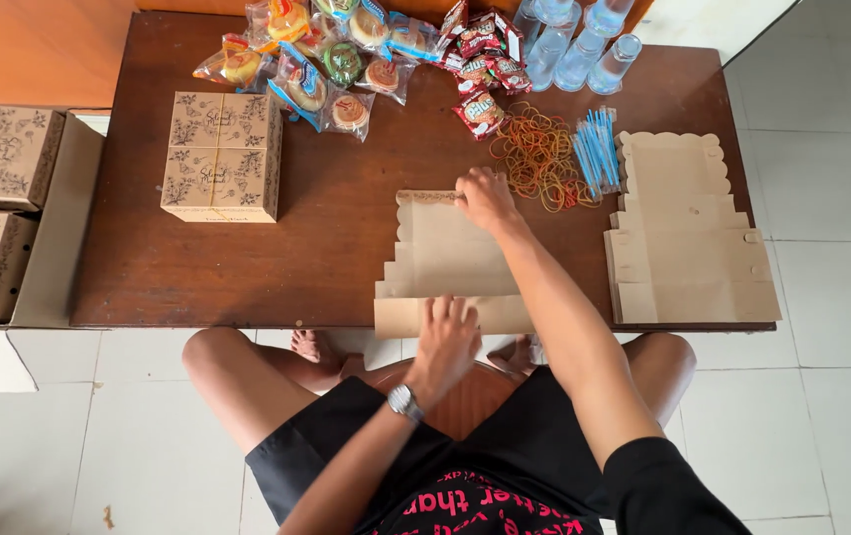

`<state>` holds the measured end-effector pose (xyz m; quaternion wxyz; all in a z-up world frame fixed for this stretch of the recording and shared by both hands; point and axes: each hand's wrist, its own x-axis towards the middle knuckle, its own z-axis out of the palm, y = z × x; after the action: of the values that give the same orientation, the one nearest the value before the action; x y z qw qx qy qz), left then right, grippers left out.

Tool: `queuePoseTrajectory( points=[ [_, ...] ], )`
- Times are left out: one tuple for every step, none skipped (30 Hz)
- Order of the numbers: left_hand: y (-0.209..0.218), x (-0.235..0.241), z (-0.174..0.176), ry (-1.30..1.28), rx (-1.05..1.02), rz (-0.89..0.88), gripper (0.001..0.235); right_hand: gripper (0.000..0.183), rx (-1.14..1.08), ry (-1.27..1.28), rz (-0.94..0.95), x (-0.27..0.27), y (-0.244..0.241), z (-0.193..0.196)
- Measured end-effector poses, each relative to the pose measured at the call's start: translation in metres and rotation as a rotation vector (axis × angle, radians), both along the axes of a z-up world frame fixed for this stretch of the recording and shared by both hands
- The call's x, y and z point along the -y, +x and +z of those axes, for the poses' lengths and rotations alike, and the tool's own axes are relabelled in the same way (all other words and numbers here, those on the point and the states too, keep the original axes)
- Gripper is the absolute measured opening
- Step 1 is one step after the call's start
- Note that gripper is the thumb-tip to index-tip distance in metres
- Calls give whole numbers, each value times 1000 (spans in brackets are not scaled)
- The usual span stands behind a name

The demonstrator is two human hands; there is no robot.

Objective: Assembling a cardboard box by folding its flaps and securing them with a handheld stapler.

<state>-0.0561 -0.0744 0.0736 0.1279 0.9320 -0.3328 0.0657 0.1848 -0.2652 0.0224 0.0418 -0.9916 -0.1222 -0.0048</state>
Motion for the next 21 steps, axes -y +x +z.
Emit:
queuePoseTrajectory(
  points=[
    [-8,2,1,0,0,3,34,15,0,0,3,0,3,-3],
    [-17,4,2,85,-164,32,42,21,-34,-8,-11,1,6,-5],
    [-25,6,3,169,-327,61,50,26,-67,-16,-25,2,9,-8],
    [-27,5,6,168,-327,62,50,26,-67,-16,-24,1,8,-7],
    [-27,5,8,203,-327,55,52,30,-106,-3,-36,1,10,-5],
    [-27,5,11,238,-327,47,54,35,-146,9,-48,1,12,-2],
    [-25,5,9,237,-326,49,54,35,-144,9,-46,1,11,6],
    [-23,6,7,253,-289,38,53,39,-161,37,-51,0,10,13],
    [-23,4,4,270,-257,26,52,44,-183,67,-56,-2,7,19],
    [-27,3,3,272,-260,29,52,44,-185,68,-53,-3,4,18],
    [-26,4,2,295,-223,25,57,44,-217,74,-57,-2,5,20],
    [-26,4,1,319,-186,21,62,44,-248,80,-60,-1,5,23],
    [-27,4,3,318,-187,20,62,44,-249,79,-60,-4,2,35],
    [-28,4,4,320,-178,27,63,44,-298,97,-76,-7,-1,48],
    [-28,4,4,322,-168,35,64,50,-347,115,-91,-11,-3,60],
    [-28,5,2,321,-168,35,64,50,-347,113,-91,-9,-2,59],
    [-28,5,0,316,-164,40,63,43,-340,145,-99,-7,-1,57],
    [-28,6,-3,312,-161,45,62,39,-334,177,-106,-6,1,56],
    [-29,5,-1,311,-163,45,62,39,-335,176,-107,-2,4,44],
    [-30,4,1,316,-148,52,62,31,-299,196,-91,1,7,32],
    [-31,4,3,318,-133,61,62,24,-263,214,-72,6,11,20]
  ],
)
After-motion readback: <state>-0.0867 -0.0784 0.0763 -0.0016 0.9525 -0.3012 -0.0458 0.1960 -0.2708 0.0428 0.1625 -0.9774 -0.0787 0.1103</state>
